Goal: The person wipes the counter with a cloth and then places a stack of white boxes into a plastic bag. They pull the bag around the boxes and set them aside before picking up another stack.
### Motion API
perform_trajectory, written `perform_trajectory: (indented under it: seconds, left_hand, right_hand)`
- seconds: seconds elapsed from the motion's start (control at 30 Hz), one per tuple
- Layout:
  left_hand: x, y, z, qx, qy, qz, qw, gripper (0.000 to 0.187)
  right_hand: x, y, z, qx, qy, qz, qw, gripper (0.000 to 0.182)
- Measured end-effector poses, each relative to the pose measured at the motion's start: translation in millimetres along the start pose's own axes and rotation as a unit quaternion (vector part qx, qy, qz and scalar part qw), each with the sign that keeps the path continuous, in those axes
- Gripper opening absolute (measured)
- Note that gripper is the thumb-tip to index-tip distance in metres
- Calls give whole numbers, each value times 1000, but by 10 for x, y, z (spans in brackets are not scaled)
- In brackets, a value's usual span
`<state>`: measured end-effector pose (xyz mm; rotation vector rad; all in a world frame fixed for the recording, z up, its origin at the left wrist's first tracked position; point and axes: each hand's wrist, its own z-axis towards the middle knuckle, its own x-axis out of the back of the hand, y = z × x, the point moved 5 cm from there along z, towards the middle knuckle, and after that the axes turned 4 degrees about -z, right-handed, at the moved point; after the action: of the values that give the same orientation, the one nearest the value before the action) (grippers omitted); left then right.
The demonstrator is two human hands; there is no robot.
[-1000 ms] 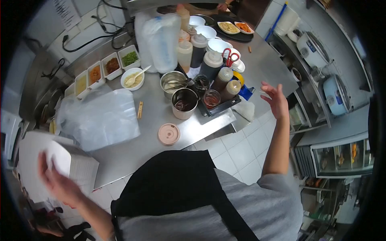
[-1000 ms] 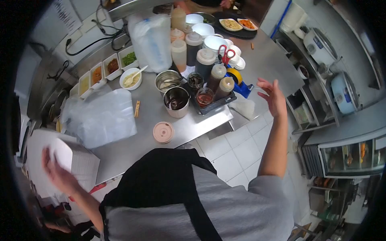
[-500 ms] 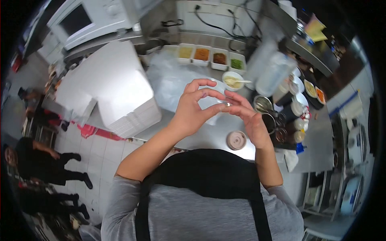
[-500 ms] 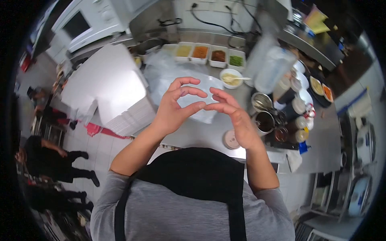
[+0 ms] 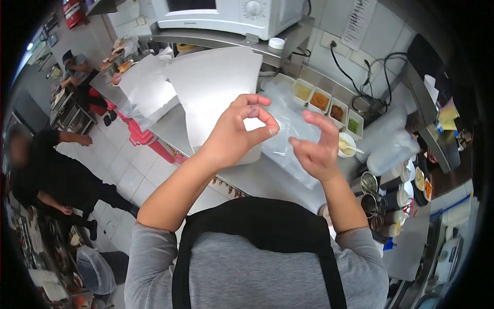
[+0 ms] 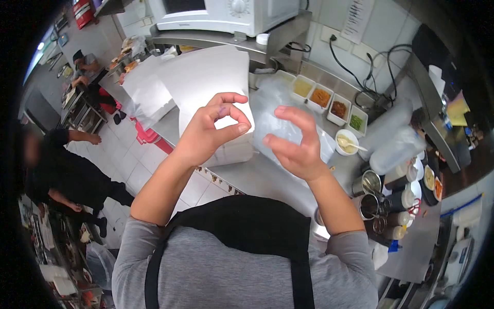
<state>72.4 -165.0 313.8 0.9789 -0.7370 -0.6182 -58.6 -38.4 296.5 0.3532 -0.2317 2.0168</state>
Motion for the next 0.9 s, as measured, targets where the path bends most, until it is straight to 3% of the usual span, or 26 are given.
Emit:
perform_trajectory:
  seconds: [0.07,0.17,0.23,0.3,0.37,0.57,0.8,0.87,0.9]
  left_hand:
    - [101,-58,7,-14,9,-1,1000,6]
    - [195,-59,-49,-34,30,9,999,9]
    - [248,-2,-87,-77,53,62,994,14]
    - [283,72,-119,-142,80,152,975,20]
    - [299,109,-124,-174,84,191,962,25]
    - [253,155,-149,-249,135,280,917,29]
    - [215,88,-172,-264,155,352,885,23]
    - [281,11,-145,-213,155,300,917,16]
    - [320,-32,-134,-187,156,273,931,13]
  right_hand:
    - [-94,-89,127,83,-6,16,996,24]
    - [-229,-110,221,56,-71,42,995,19]
    - [-371,4,184,-101,-55,187,976,19]
    - [-541,74,123,-238,-36,331,912,22]
    - [-695,95,53,-351,-12,468,811,26]
    - [-810,64,38,-477,9,617,626,26]
    - [-892,46,42,-508,-7,663,549,23]
    - [-897,59,67,-502,-19,668,549,22]
    - [-876,111,80,-478,-37,591,649,19]
